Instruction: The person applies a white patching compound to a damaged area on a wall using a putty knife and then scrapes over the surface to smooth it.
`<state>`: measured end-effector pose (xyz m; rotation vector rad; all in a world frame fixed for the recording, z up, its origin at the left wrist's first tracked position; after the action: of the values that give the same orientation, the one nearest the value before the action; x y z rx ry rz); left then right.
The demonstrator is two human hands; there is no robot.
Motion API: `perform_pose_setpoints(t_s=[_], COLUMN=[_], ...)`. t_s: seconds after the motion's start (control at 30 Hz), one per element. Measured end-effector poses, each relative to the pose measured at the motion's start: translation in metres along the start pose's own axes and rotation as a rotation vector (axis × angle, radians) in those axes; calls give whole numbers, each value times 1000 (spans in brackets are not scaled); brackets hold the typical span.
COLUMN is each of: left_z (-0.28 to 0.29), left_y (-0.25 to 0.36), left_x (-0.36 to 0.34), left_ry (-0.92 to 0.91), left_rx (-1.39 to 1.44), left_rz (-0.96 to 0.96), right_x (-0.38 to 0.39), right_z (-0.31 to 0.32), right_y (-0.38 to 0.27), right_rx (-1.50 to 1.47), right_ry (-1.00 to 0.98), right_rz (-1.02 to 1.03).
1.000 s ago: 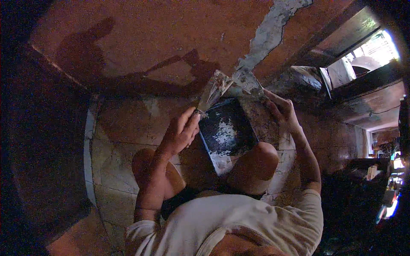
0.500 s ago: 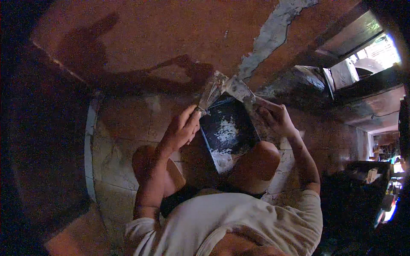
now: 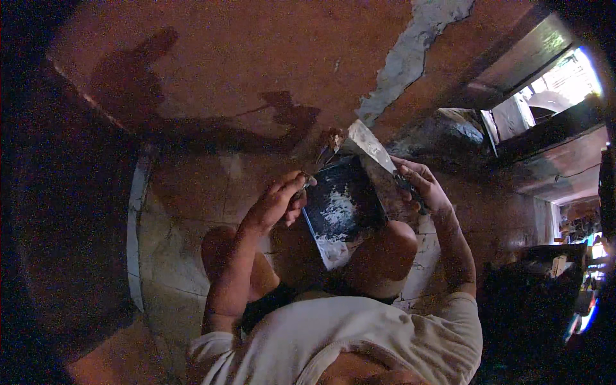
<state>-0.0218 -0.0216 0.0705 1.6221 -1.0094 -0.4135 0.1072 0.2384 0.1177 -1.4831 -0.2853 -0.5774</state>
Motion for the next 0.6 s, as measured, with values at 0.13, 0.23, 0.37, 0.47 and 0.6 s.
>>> perform_pose_setpoints(t_s=[0.13, 0.23, 0.37, 0.47, 0.6], left_z=[-11, 19, 3, -1, -9], left_y=[-13, -56, -42, -63, -65], left_x=[-9, -15, -32, -51, -67], left_ry=[-159, 13, -87, -163, -177], left_rx=[-31, 92, 49, 207, 165], left_rz=[-334, -190, -53, -61, -8], right_x=[13, 15, 29, 62, 44], right_z=[33, 19, 67, 52, 66], right_y=[13, -38, -118, -184, -239], right_rx=[87, -19, 614, 745, 661], right_ry=[280, 248, 969, 1480, 1552], right_rz=[213, 508, 1201, 1274, 1252])
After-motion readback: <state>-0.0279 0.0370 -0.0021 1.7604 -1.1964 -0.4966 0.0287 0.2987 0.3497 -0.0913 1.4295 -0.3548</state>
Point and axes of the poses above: each hand's wrist, its own x-axis away from the middle knuckle, its own z-axis out of the back of the hand, y = z × x, the point moved 1 cm from there along -x, towards the middle knuckle, and after that the axes turned 15 degrees about -z, right-handed, at the moved point
